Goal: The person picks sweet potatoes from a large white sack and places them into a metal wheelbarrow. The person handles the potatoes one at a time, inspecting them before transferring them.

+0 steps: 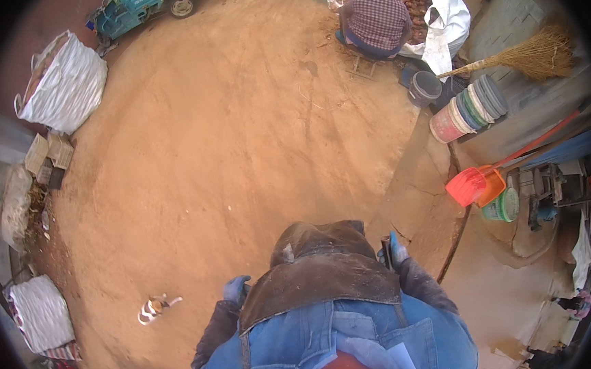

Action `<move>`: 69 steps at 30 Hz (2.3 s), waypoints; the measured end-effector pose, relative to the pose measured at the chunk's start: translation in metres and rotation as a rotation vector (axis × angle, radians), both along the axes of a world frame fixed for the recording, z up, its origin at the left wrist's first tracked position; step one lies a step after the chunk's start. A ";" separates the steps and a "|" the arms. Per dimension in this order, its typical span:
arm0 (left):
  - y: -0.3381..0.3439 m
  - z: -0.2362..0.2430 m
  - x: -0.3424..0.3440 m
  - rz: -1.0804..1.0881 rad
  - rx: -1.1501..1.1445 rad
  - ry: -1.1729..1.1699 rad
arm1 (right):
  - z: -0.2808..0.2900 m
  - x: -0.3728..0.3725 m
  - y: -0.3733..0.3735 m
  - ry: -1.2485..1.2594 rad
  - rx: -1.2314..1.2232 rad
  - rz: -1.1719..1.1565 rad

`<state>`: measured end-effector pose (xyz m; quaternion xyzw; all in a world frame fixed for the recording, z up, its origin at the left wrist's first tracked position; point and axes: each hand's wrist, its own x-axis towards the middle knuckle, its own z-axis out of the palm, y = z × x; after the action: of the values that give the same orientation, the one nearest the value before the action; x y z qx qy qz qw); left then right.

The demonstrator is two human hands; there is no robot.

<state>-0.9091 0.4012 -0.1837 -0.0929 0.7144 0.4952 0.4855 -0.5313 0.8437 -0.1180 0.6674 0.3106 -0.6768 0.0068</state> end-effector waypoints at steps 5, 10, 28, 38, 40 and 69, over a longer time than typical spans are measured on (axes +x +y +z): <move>0.068 -0.026 -0.096 -0.140 0.103 0.234 | -0.019 -0.094 0.080 0.037 -0.074 -0.018; 0.183 -0.046 -0.196 -0.130 -0.022 0.291 | -0.080 -0.201 0.201 0.090 0.045 0.007; 0.412 -0.145 -0.660 -0.472 -0.448 0.304 | -0.170 -0.648 0.484 -0.131 0.585 0.864; 0.630 -0.147 -0.923 -0.879 -0.420 0.458 | -0.092 -0.887 0.679 0.127 0.382 0.488; 0.686 -0.148 -0.963 -0.968 -0.409 0.558 | -0.094 -0.929 0.736 0.200 0.187 0.410; 1.418 -0.120 -1.530 -0.745 -0.267 0.224 | -0.110 -1.421 1.307 0.104 0.148 -0.007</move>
<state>-2.4387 1.8192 -0.3035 0.1642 0.8057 0.1955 0.5345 -1.9521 2.1508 -0.2277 0.6310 0.3573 -0.6859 -0.0612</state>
